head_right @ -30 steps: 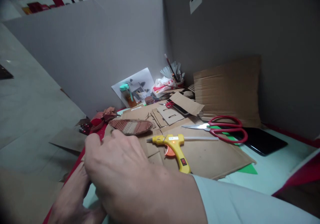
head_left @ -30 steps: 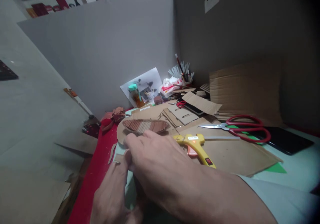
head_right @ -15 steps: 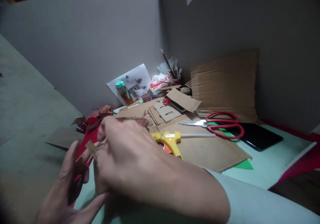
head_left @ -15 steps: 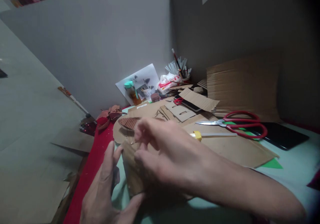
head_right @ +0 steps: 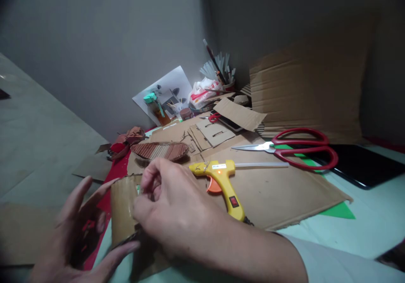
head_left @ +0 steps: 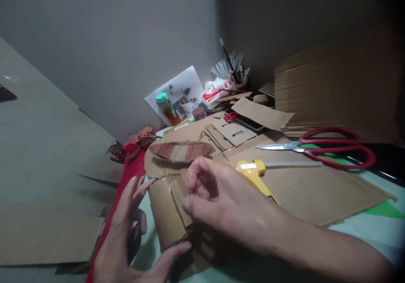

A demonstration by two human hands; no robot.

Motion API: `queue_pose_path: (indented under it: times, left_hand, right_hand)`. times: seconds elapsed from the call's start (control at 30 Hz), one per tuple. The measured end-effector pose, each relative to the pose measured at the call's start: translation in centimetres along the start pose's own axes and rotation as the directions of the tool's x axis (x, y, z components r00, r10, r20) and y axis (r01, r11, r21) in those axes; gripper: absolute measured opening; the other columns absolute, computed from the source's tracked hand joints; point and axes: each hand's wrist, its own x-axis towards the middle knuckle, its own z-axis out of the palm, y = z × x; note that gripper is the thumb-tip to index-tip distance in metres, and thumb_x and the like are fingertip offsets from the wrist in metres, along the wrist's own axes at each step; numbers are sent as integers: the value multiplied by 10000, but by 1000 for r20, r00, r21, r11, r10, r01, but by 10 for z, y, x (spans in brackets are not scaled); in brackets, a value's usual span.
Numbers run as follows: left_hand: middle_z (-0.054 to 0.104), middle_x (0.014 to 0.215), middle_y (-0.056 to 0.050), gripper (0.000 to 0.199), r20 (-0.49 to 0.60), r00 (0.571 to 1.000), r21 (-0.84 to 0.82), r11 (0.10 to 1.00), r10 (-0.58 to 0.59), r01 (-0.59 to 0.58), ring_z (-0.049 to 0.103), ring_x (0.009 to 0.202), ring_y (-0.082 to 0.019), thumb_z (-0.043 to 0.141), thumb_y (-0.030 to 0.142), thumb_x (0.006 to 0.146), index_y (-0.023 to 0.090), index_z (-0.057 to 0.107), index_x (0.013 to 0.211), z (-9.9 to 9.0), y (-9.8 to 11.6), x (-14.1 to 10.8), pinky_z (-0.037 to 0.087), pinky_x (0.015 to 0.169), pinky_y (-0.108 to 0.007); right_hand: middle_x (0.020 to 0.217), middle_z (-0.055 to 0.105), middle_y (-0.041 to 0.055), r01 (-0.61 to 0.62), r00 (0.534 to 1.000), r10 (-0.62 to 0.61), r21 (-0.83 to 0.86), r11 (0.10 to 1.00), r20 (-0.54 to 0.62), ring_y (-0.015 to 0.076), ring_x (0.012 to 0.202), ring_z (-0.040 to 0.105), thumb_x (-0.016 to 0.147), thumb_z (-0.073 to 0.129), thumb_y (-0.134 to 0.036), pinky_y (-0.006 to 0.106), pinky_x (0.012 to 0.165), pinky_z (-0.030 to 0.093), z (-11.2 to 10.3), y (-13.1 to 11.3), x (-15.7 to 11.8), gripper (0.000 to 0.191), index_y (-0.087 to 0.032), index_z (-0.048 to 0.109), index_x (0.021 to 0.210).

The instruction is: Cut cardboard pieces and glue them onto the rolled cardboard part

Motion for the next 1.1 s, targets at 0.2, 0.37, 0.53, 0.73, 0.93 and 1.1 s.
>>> queue_pose_path:
  times: [0.2, 0.37, 0.53, 0.73, 0.93, 1.1]
  left_hand:
    - [582, 1473, -18, 968, 3, 1000, 34, 999, 17, -17, 521, 1362, -390, 796, 729, 651, 549, 355, 1494, -2, 0, -1, 481, 1066, -674]
    - [578, 1473, -8, 951, 31, 998, 73, 996, 52, -54, 538, 1353, -364, 779, 712, 694, 541, 323, 1511, -3, 1, -1, 572, 973, -533]
    - [581, 1463, -8, 947, 56, 996, 113, 991, 72, -78, 563, 1328, -345, 768, 700, 720, 511, 311, 1527, -6, 1, 0, 597, 937, -464]
    - [613, 1440, -15, 977, 66, 987, 161, 975, 144, -153, 635, 1242, -330, 813, 633, 710, 462, 326, 1539, -9, -4, 2, 638, 874, -414]
    - [619, 1434, -11, 969, 66, 986, 169, 972, 152, -161, 648, 1211, -312, 797, 657, 718, 461, 326, 1541, -8, -5, 1, 628, 849, -396]
    - [606, 1448, -11, 975, 62, 990, 157, 979, 125, -134, 643, 1210, -311, 805, 659, 708, 461, 333, 1537, -8, -3, -1, 613, 846, -394]
  right_hand:
    - [668, 536, -75, 19, 1000, -19, -58, 998, 11, 132, 592, 512, 779, 599, -123, 248, 488, 374, 3, 3, 0, 188, -256, 483, 843]
    - [649, 528, -77, 7, 1000, -6, -62, 998, 11, 125, 576, 511, 801, 592, -102, 242, 483, 373, 3, -2, 0, 196, -253, 469, 828]
    - [653, 536, -77, 29, 1000, -29, -83, 996, 7, 129, 580, 520, 788, 590, -112, 250, 482, 383, 3, 0, 0, 184, -254, 479, 827]
    - [650, 538, -85, 29, 1000, -28, -54, 998, 10, 140, 567, 520, 769, 603, -153, 280, 497, 421, 5, 8, 0, 170, -267, 495, 834]
    - [645, 538, -90, 37, 999, -37, -105, 994, -5, 143, 585, 530, 747, 606, -144, 287, 495, 417, 4, 9, 1, 176, -268, 497, 808]
    - [641, 534, -89, 49, 998, -52, -134, 990, -19, 145, 590, 527, 727, 592, -146, 286, 479, 396, 3, 8, 2, 175, -271, 497, 807]
